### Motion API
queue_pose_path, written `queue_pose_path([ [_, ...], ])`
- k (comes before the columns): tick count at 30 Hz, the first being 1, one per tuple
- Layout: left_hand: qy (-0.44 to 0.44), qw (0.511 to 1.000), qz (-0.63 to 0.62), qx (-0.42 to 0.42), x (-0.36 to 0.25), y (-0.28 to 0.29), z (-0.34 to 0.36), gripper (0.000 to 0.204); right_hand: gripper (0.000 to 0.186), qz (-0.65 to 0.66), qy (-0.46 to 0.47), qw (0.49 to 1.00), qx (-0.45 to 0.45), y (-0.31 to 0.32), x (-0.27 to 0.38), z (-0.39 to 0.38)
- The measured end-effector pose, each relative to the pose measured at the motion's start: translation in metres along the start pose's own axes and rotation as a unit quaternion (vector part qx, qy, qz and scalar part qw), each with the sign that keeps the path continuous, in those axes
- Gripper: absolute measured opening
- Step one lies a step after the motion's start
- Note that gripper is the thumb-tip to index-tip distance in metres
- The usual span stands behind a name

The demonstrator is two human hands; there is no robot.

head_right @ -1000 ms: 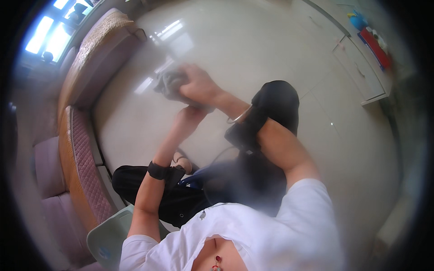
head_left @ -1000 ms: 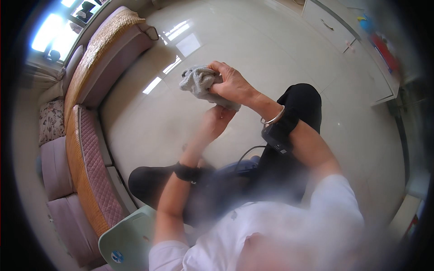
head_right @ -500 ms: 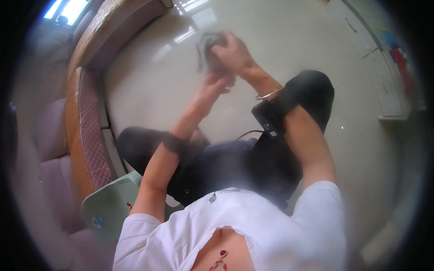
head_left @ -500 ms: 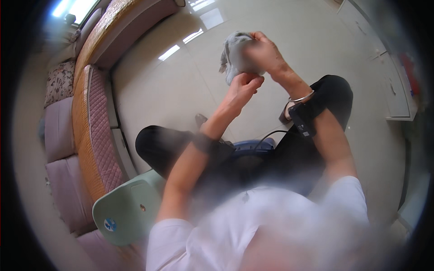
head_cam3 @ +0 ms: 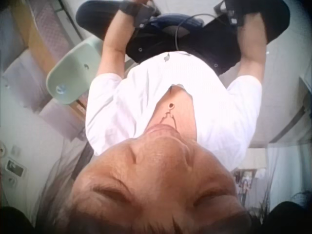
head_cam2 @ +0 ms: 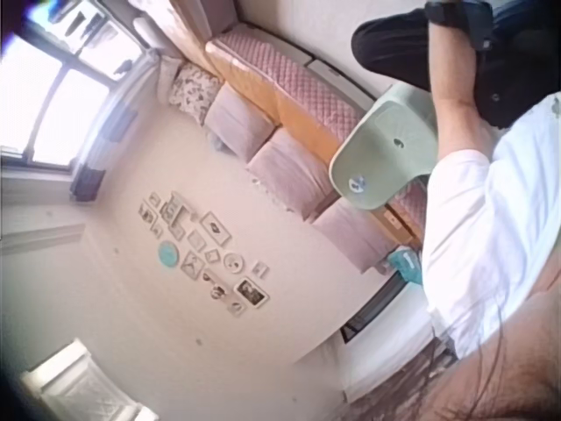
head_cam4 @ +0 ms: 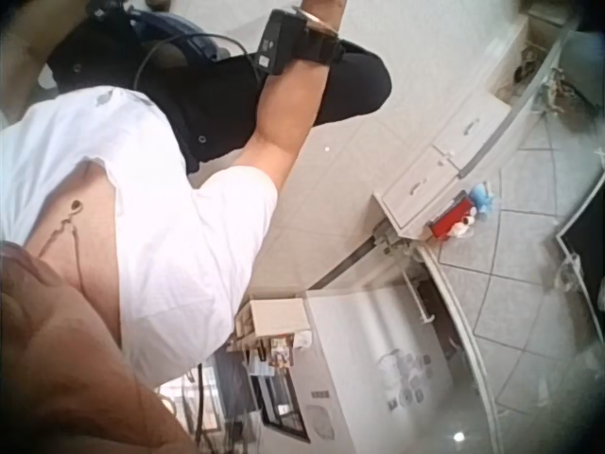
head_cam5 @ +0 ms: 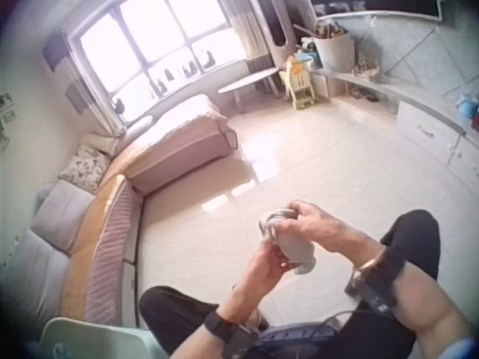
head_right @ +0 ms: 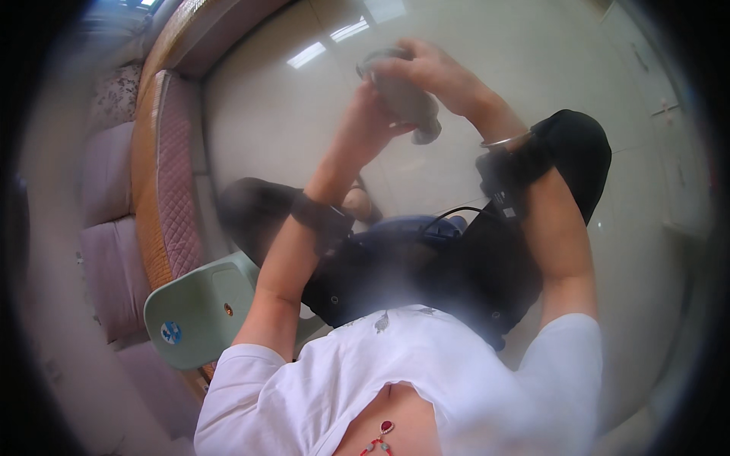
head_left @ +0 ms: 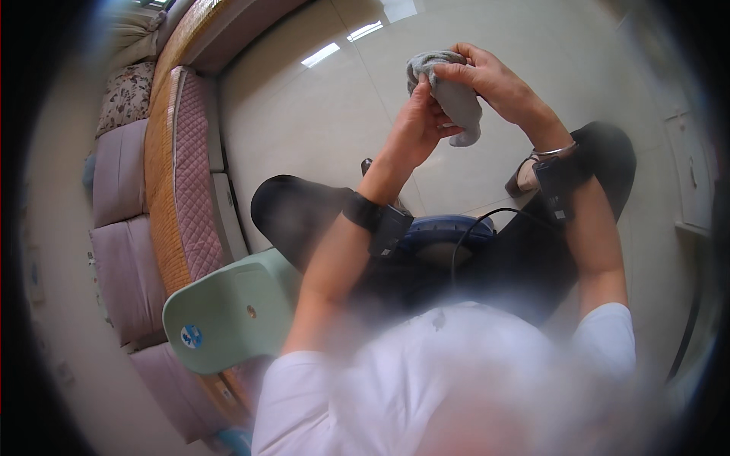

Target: Cleaning the floor and the bottom of a cabinet with a cloth.

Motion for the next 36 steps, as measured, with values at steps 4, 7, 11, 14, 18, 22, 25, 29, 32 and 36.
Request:
queue_pose_path([
  [4, -0.062, 0.996, 0.067, -0.015, -0.015, -0.009, -0.014, 0.059, 0.036, -0.003, 0.01, 0.999, -0.036, 0.012, 0.004, 0.007],
  [7, -0.023, 0.933, 0.357, -0.031, -0.031, -0.017, -0.028, 0.041, 0.025, -0.125, 0.014, 0.98, -0.157, 0.051, 0.005, 0.006],
  [11, -0.036, 0.888, 0.453, -0.075, -0.046, 0.007, -0.025, 0.037, 0.024, -0.198, 0.042, 0.944, -0.259, 0.069, 0.015, -0.004],
  [14, -0.087, 0.832, 0.532, -0.129, -0.055, 0.017, -0.022, 0.032, 0.017, -0.216, 0.081, 0.934, -0.273, 0.065, 0.021, -0.01],
  [18, -0.223, 0.786, 0.559, -0.14, -0.066, 0.016, -0.019, 0.028, 0.017, -0.173, 0.042, 0.95, -0.257, 0.066, 0.022, -0.014],
  [22, -0.336, 0.547, 0.736, -0.214, -0.094, -0.005, -0.027, 0.027, 0.017, -0.204, 0.077, 0.936, -0.275, 0.067, 0.026, -0.015],
  [25, -0.209, 0.516, 0.782, -0.28, -0.108, 0.004, -0.025, 0.028, 0.018, -0.216, 0.04, 0.943, -0.25, 0.058, 0.023, -0.014],
  [29, -0.125, 0.631, 0.719, -0.264, -0.119, 0.008, -0.016, 0.029, 0.02, -0.306, 0.071, 0.927, -0.208, 0.056, 0.026, -0.009],
  [32, -0.099, 0.758, 0.605, -0.224, -0.12, 0.015, -0.005, 0.033, 0.03, -0.284, 0.05, 0.948, -0.132, 0.046, 0.019, -0.003],
  [36, -0.191, 0.878, 0.415, -0.144, -0.11, 0.055, 0.029, 0.058, 0.028, -0.009, -0.056, 0.997, -0.052, 0.015, 0.018, 0.008],
])
Point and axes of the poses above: each hand's wrist, its own z-axis towards the middle knuckle, its own y-axis out of the back of the hand, x = y × z, the point moved 7 cm from there along z, towards the middle knuckle, and after that the axes turned 2 degrees about -z, right-handed, at the moved point
